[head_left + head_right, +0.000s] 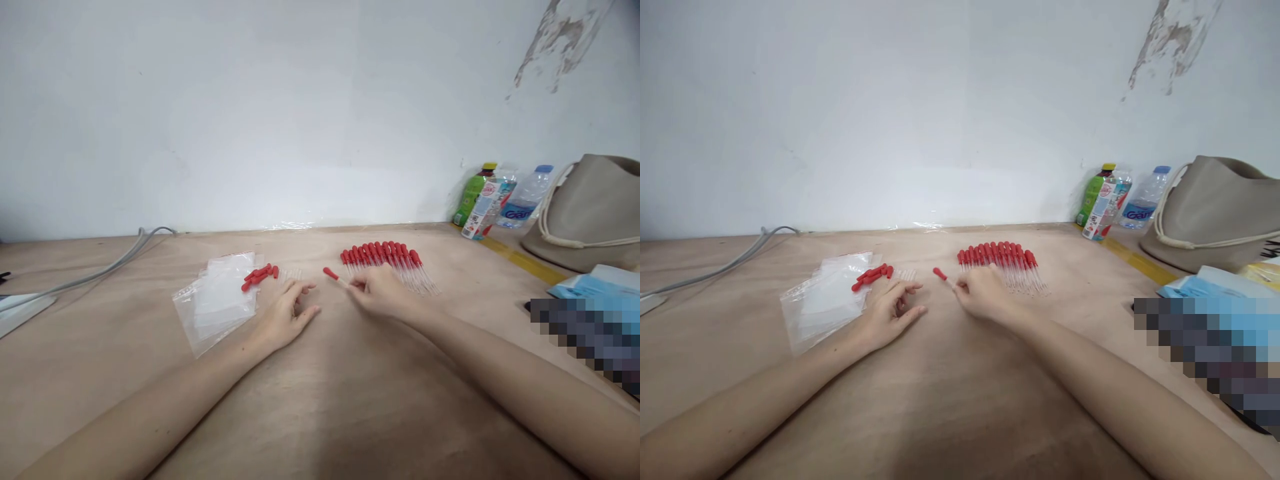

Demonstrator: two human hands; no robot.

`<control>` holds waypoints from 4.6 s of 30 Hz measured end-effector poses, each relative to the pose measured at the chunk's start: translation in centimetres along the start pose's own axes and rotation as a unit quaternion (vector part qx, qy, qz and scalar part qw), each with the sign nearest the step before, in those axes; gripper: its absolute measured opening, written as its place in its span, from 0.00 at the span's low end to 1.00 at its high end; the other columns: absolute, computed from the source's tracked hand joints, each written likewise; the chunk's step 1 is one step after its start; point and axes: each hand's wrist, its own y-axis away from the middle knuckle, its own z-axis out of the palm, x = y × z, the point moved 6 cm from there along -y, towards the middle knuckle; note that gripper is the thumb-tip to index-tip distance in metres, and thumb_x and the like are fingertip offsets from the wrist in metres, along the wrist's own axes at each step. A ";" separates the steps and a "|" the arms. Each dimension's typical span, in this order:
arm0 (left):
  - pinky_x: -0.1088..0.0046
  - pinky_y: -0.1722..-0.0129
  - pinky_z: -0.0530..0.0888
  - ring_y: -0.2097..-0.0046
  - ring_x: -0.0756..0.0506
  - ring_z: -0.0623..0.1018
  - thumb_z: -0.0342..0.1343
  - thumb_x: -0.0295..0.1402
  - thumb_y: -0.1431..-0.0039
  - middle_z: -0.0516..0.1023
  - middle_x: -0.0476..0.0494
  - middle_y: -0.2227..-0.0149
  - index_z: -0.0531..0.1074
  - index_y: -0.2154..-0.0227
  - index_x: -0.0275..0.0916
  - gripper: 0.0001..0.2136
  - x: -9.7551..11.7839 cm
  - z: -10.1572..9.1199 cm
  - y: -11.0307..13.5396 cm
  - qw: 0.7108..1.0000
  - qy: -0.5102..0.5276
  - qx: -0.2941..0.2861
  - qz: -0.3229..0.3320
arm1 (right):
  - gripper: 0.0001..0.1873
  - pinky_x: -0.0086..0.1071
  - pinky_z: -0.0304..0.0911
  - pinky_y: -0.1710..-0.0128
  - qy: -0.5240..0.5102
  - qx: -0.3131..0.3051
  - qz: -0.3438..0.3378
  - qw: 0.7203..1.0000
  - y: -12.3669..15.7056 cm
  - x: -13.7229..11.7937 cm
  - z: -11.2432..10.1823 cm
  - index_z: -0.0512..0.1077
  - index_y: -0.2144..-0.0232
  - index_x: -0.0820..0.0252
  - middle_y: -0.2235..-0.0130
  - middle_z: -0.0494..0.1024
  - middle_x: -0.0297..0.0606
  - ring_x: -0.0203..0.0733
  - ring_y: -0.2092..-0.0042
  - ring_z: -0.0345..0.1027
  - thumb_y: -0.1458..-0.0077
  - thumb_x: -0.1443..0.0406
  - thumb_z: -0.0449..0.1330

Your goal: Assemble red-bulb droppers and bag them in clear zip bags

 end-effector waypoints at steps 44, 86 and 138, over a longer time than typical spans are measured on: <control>0.63 0.48 0.65 0.49 0.41 0.68 0.48 0.30 0.47 0.68 0.35 0.52 0.67 0.54 0.32 0.17 -6.7 0.3 -2.9 0.992 -0.034 -0.012 -0.122 | 0.16 0.40 0.52 0.59 0.023 -0.059 0.185 0.981 -6.1 -1.8 5.2 0.74 0.68 0.62 0.66 0.77 0.47 0.49 0.60 0.68 0.53 0.58 0.53; 0.66 0.56 0.73 0.49 0.43 0.70 0.55 0.35 0.47 0.69 0.40 0.53 0.69 0.63 0.38 0.10 -0.6 -0.8 -0.7 0.995 0.060 0.067 0.042 | 0.12 0.33 0.52 0.61 -0.116 0.147 -0.082 0.979 2.9 -0.1 1.7 0.69 0.62 0.59 0.65 0.75 0.38 0.37 0.64 0.66 0.41 0.64 0.47; 0.76 0.69 0.70 0.69 0.49 0.75 0.55 0.36 0.47 0.78 0.47 0.70 0.75 0.67 0.37 0.09 -1.0 1.0 0.1 0.987 0.132 -0.083 -0.023 | 0.09 0.33 0.51 0.63 -0.154 0.101 -0.154 0.971 2.8 -1.7 1.9 0.69 0.69 0.60 0.71 0.74 0.35 0.36 0.68 0.64 0.43 0.66 0.49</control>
